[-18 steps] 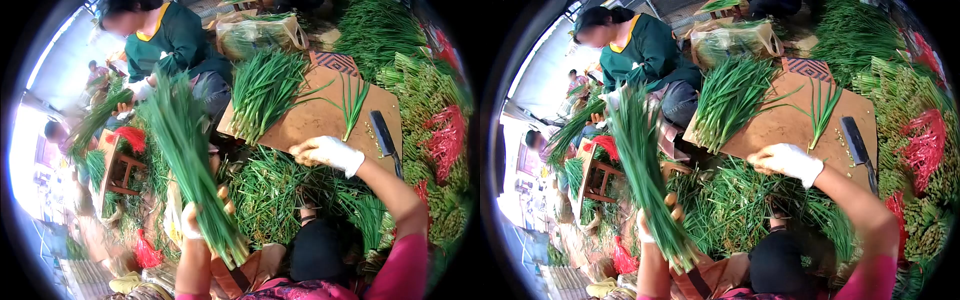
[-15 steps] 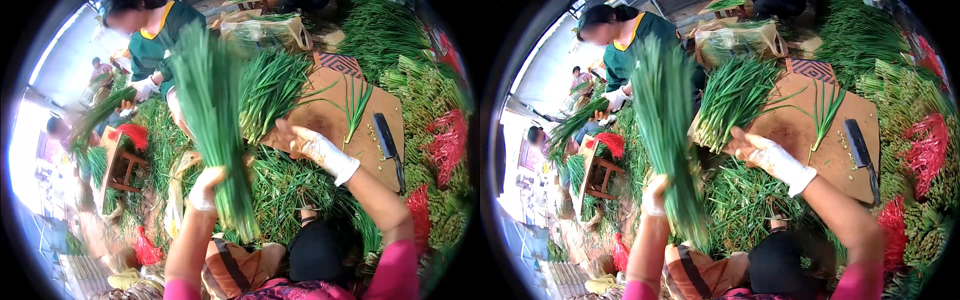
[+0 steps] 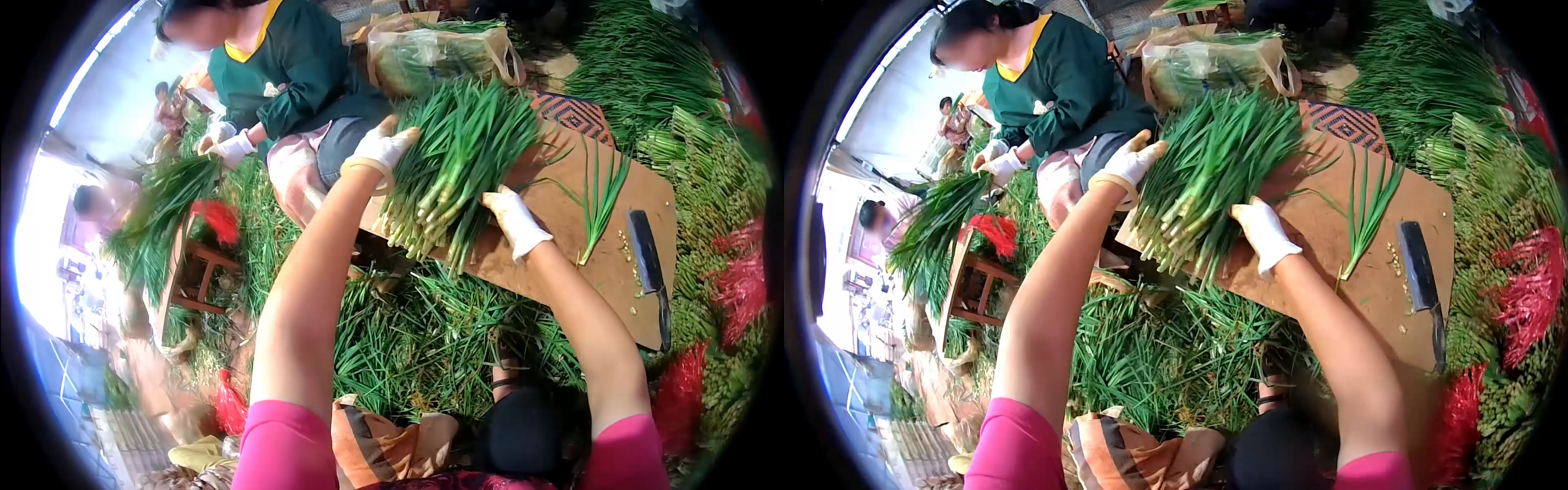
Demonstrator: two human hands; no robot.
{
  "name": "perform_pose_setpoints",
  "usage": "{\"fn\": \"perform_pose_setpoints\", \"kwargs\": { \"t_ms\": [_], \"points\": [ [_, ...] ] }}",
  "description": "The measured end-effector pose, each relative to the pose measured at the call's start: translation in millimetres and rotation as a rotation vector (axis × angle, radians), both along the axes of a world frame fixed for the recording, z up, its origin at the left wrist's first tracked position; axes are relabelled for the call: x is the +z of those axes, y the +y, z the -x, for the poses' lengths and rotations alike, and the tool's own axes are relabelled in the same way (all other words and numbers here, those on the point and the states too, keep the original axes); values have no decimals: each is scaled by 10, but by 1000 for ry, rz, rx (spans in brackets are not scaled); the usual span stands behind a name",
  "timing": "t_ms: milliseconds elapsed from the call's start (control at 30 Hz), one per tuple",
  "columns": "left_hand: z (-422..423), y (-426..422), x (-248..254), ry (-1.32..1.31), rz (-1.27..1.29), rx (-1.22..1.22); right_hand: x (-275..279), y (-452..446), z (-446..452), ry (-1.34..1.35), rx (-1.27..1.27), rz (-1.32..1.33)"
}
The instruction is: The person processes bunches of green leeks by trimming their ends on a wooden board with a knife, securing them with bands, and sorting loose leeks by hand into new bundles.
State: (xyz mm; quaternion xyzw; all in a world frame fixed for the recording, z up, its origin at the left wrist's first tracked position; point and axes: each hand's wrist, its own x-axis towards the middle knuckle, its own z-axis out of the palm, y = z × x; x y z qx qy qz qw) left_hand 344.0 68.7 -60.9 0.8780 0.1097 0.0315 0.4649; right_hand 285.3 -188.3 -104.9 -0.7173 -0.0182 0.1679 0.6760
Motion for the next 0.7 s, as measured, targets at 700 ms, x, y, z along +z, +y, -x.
{"fn": "perform_pose_setpoints", "kwargs": {
  "t_ms": [700],
  "points": [
    [1286, -683, -112, 344, 725, -49, -165, -956, 346, -20, -142, -78]
  ]
}}
